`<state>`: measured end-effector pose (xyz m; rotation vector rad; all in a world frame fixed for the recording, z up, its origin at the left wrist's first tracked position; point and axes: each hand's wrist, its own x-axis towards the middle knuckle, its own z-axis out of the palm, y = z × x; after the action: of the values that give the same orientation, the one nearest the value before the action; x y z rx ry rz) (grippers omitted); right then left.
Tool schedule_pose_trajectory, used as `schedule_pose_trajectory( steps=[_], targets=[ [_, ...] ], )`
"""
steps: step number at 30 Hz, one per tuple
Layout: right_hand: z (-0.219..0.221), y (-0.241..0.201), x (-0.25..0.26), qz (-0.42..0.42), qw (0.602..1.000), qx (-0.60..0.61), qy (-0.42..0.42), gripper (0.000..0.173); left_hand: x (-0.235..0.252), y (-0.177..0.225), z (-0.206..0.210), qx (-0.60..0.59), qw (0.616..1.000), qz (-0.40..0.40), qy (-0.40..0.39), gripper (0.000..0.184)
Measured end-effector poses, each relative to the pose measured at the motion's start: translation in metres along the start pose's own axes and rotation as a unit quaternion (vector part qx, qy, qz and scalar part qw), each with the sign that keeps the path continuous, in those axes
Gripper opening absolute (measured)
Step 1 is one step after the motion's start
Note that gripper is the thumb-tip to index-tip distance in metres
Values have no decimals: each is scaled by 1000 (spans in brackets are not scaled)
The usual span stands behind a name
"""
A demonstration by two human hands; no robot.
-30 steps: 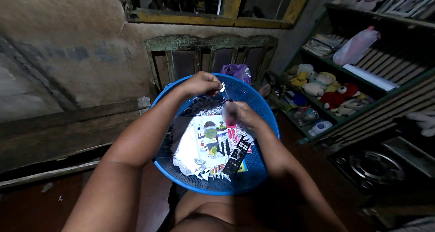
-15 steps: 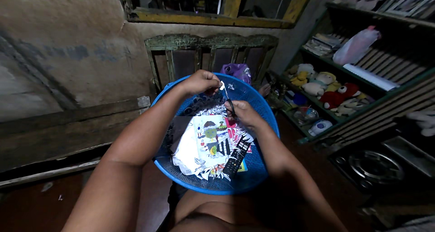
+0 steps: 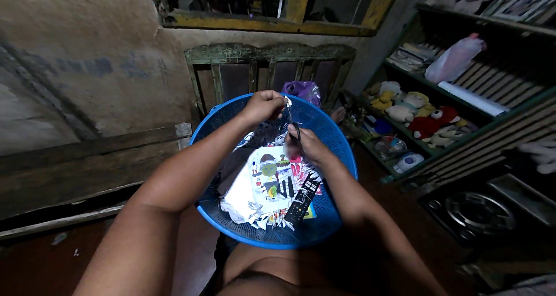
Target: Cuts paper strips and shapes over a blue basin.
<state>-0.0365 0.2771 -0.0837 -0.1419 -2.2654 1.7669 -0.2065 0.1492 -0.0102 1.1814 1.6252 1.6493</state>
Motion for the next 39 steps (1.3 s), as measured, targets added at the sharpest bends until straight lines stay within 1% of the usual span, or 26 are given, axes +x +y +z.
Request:
schedule_pose_trajectory(
  steps=[5, 13, 21, 27, 32, 39],
  targets=[
    [3, 0, 1, 6, 1000, 0, 21, 60, 0, -1, 3, 37, 999, 9, 16, 21],
    [4, 1, 2, 8, 1000, -1, 26, 59, 0, -2, 4, 83, 996, 20, 35, 19],
    [4, 1, 3, 10, 999, -1, 37, 59, 0, -4, 4, 95, 994, 28, 52, 20],
    [3, -1, 3, 11, 999, 2, 45, 59, -1, -5, 6, 80, 996, 15, 48, 22],
    [3, -1, 3, 10, 999, -1, 52, 58, -4, -6, 12, 28, 999, -1, 30, 23],
    [2, -5, -1, 14, 997, -8, 75, 54, -5, -3, 14, 34, 999, -20, 17, 23]
  ],
)
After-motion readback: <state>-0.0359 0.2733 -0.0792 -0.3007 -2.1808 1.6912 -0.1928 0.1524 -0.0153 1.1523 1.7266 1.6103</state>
